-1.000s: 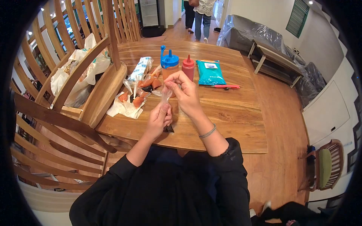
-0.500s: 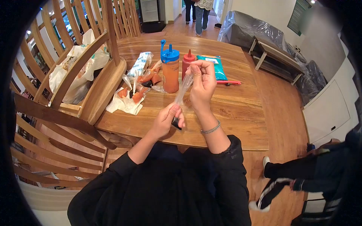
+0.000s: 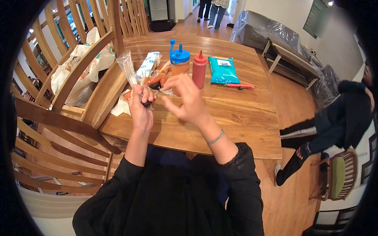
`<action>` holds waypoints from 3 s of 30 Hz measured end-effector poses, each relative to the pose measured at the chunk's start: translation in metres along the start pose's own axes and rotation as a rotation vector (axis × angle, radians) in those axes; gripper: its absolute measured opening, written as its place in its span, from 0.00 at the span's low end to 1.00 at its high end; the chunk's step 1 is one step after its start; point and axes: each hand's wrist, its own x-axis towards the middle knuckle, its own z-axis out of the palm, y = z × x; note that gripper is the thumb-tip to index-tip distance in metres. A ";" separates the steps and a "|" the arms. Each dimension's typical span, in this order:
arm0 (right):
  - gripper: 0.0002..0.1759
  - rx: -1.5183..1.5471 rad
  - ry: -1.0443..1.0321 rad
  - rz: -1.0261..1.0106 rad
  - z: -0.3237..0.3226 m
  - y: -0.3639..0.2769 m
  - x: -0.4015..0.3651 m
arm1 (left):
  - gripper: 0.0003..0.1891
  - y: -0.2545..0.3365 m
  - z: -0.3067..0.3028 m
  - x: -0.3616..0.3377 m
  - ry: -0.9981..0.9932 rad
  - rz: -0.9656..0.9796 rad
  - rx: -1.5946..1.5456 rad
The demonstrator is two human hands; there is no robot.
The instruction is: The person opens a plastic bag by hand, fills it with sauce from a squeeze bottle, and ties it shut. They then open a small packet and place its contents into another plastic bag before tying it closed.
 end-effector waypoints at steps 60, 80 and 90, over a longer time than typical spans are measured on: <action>0.17 1.196 -0.067 0.985 0.046 0.012 -0.028 | 0.18 -0.009 0.004 -0.021 -0.053 0.253 0.421; 0.22 0.844 0.075 0.732 0.055 -0.007 -0.025 | 0.18 -0.010 0.007 -0.025 0.001 0.324 0.504; 0.11 0.678 0.044 0.798 0.050 0.004 -0.029 | 0.17 -0.016 0.006 -0.025 -0.006 0.313 0.452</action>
